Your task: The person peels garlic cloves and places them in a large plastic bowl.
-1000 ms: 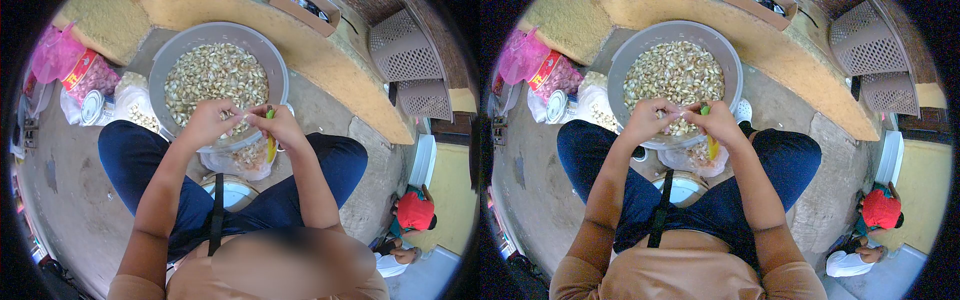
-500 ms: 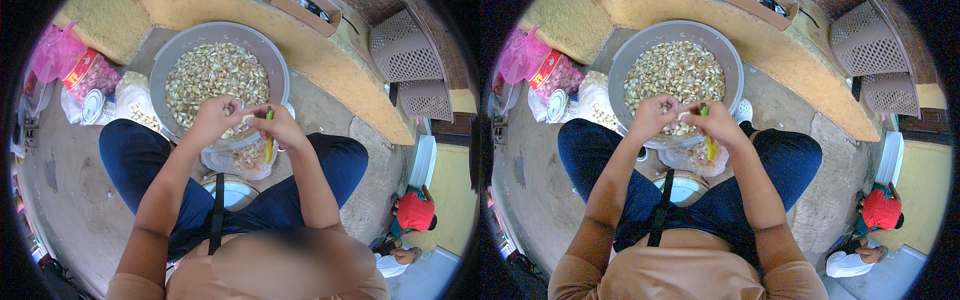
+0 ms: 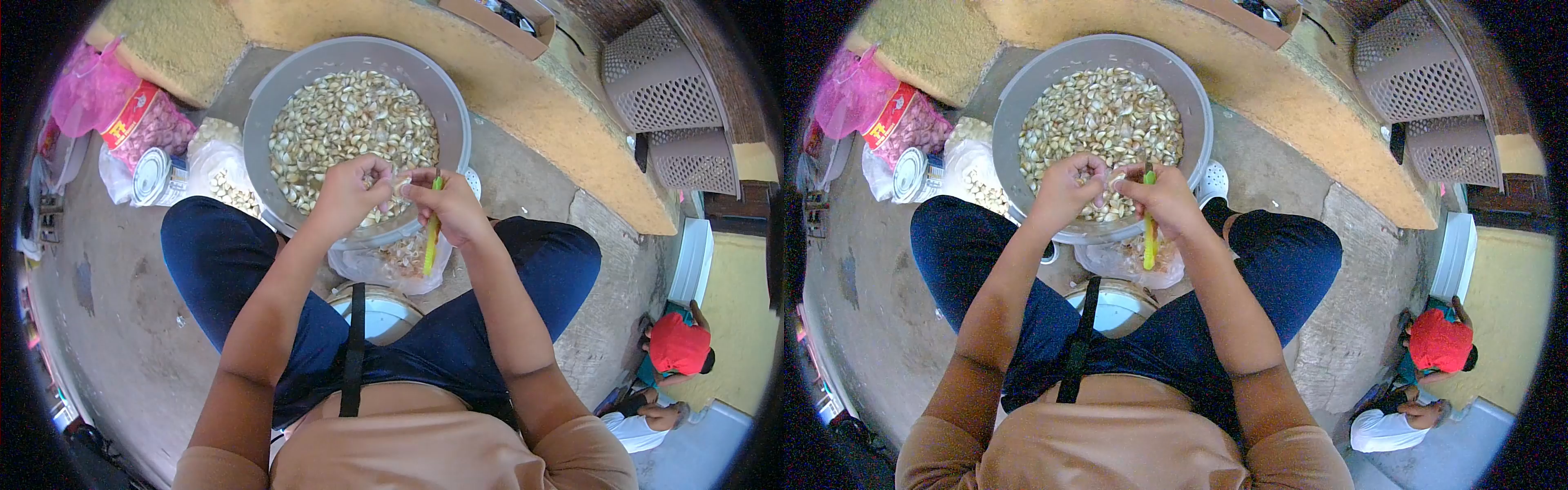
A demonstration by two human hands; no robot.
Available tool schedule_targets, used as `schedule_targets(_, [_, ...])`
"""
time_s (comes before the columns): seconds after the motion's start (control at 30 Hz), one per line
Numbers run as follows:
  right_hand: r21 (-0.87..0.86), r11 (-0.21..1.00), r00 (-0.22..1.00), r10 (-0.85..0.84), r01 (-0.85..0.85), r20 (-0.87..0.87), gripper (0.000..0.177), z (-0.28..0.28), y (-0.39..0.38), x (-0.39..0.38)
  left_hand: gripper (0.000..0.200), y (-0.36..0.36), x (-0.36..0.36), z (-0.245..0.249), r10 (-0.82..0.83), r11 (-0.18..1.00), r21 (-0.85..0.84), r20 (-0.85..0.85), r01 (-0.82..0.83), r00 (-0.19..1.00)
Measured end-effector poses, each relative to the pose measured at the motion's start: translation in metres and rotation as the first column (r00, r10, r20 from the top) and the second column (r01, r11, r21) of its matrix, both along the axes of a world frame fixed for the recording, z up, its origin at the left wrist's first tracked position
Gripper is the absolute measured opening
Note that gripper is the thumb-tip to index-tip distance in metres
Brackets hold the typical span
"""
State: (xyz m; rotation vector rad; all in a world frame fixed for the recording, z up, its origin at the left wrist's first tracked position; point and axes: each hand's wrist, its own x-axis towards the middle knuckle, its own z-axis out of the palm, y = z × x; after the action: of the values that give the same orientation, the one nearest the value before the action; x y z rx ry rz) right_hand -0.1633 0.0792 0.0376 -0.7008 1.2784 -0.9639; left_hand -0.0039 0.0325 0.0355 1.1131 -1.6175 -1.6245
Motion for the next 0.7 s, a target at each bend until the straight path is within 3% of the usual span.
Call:
schedule_targets(0.07, [-0.005, 1.000, 0.998, 0.008, -0.008, 0.062, 0.025, 0.002, 0.001, 0.001, 0.002, -0.001, 0.000, -0.002, 0.000, 1.000, 0.005, 0.002, 0.000, 1.000])
schedule_targets(0.17, [-0.016, 1.000, 1.000, -0.005, 0.005, 0.012, 0.024, 0.000, 0.001, 0.005, 0.003, -0.002, 0.000, -0.012, 0.004, 0.999, 0.051, -0.063, -0.001, 0.998])
schedule_targets(0.37, [-0.118, 0.992, 0.986, -0.059, 0.040, -0.159, 0.021, -0.005, 0.003, 0.011, 0.008, -0.003, -0.002, -0.015, 0.019, 0.981, 0.196, -0.119, 0.005, 0.993])
schedule_targets(0.4, [-0.157, 0.987, 0.961, -0.061, 0.018, -0.270, 0.022, -0.003, 0.003, 0.010, 0.010, -0.003, -0.003, -0.013, 0.013, 0.976, 0.216, -0.109, 0.010, 0.994])
schedule_targets(0.47, [-0.225, 0.974, 0.873, -0.076, -0.039, -0.482, 0.025, 0.000, 0.003, 0.010, 0.015, -0.001, -0.004, -0.010, 0.022, 0.983, 0.184, -0.069, -0.009, 0.997])
schedule_targets(0.57, [-0.462, 0.872, 0.761, -0.189, -0.160, -0.621, 0.028, -0.006, 0.003, 0.008, 0.022, 0.002, -0.006, -0.006, 0.009, 0.993, 0.118, 0.003, -0.009, 1.000])
schedule_targets(0.7, [-0.446, 0.842, 0.654, -0.156, -0.304, -0.740, 0.026, -0.001, 0.008, 0.007, 0.019, 0.004, -0.007, -0.021, 0.015, 0.992, -0.122, 0.019, -0.012, 1.000])
